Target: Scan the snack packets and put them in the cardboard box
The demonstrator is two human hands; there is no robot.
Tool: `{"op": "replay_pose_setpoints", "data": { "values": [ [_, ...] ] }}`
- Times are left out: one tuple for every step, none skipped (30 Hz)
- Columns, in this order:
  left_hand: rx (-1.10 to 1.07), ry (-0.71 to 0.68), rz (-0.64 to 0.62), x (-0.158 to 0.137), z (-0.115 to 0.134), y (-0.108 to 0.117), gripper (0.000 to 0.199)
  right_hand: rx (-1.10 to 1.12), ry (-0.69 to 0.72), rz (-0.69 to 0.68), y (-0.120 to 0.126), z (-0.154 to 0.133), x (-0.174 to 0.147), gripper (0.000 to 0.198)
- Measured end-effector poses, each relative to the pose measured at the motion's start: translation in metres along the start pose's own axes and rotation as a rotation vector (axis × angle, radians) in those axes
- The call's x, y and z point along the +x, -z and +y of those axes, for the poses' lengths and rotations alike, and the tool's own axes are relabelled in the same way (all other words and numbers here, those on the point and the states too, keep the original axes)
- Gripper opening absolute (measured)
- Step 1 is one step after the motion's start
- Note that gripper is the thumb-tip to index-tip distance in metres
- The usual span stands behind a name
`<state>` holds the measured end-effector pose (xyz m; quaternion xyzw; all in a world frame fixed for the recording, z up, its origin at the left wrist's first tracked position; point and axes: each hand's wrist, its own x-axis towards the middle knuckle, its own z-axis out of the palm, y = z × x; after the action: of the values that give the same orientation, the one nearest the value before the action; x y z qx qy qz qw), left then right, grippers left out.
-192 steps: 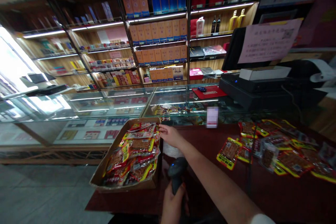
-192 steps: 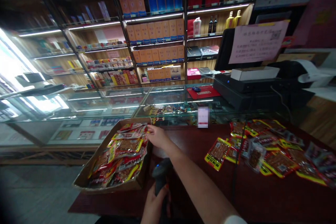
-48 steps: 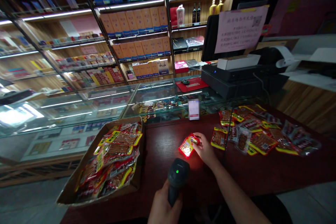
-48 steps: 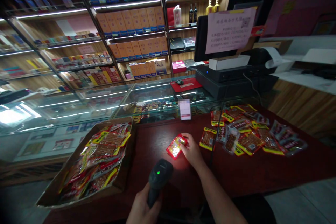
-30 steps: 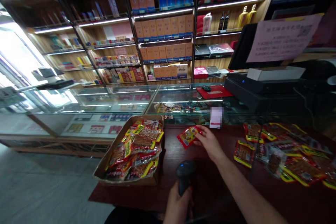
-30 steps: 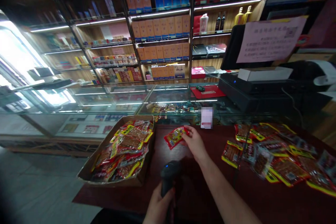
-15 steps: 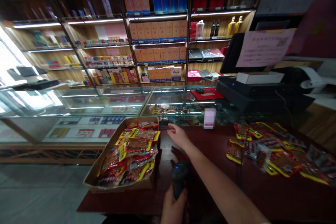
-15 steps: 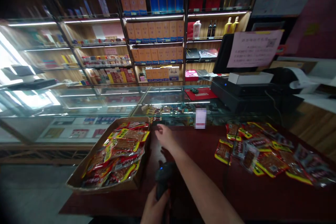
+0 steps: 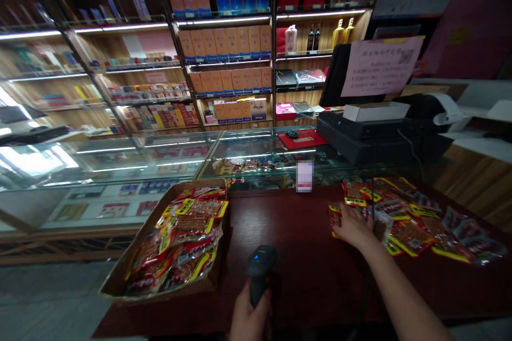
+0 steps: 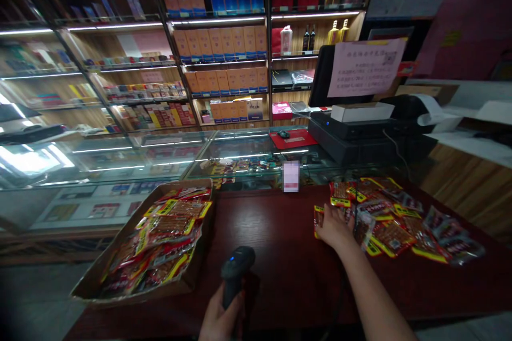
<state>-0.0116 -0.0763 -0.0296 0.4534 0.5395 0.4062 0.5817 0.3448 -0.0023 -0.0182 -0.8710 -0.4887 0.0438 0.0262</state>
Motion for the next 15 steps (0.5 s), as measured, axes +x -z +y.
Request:
{"op": "replay_pose_setpoints", "data": {
  "values": [
    [0.005,-0.003,-0.009,0.000,0.000,0.000,0.052,-0.009,0.023,-0.018,0.004,-0.003,0.003,0.077],
    [0.008,-0.002,-0.017,-0.001,0.000,0.001,0.053,-0.006,0.041,-0.040,0.007,-0.006,0.004,0.078],
    [0.010,0.000,-0.022,-0.001,0.000,0.001,0.053,0.009,0.054,-0.063,0.009,-0.011,0.005,0.075],
    [0.009,0.001,-0.022,-0.001,0.000,0.001,0.054,0.034,0.073,-0.080,0.011,-0.015,0.005,0.072],
    [0.007,0.002,-0.019,-0.001,0.000,0.001,0.055,0.067,0.105,-0.084,0.011,-0.020,0.003,0.068],
    [0.004,0.002,-0.013,-0.001,0.000,0.001,0.055,0.106,0.152,-0.076,0.010,-0.026,0.001,0.065],
    [0.001,-0.004,-0.004,-0.001,0.000,0.001,0.055,0.150,0.212,-0.060,0.008,-0.031,-0.001,0.064],
    [-0.001,-0.013,0.004,-0.001,0.000,0.001,0.055,0.196,0.278,-0.043,0.005,-0.035,-0.004,0.063],
    [0.001,-0.023,0.008,0.000,-0.001,0.000,0.054,0.245,0.342,-0.027,0.002,-0.039,-0.006,0.063],
    [0.006,-0.030,0.011,0.001,-0.001,0.000,0.052,0.292,0.393,-0.012,-0.002,-0.043,-0.007,0.063],
    [0.013,-0.033,0.013,0.001,-0.002,0.000,0.051,0.335,0.426,0.003,-0.006,-0.046,-0.009,0.061],
    [0.018,-0.032,0.016,0.002,-0.003,0.000,0.050,0.371,0.440,0.020,-0.011,-0.049,-0.010,0.058],
    [0.020,-0.029,0.021,0.004,-0.004,0.000,0.049,0.401,0.431,0.043,-0.015,-0.052,-0.011,0.053],
    [0.019,-0.029,0.026,0.005,-0.005,0.000,0.048,0.418,0.400,0.074,-0.020,-0.055,-0.012,0.048],
    [0.017,-0.032,0.031,0.006,-0.006,0.000,0.048,0.423,0.355,0.112,-0.025,-0.058,-0.014,0.046]
  ]
}}
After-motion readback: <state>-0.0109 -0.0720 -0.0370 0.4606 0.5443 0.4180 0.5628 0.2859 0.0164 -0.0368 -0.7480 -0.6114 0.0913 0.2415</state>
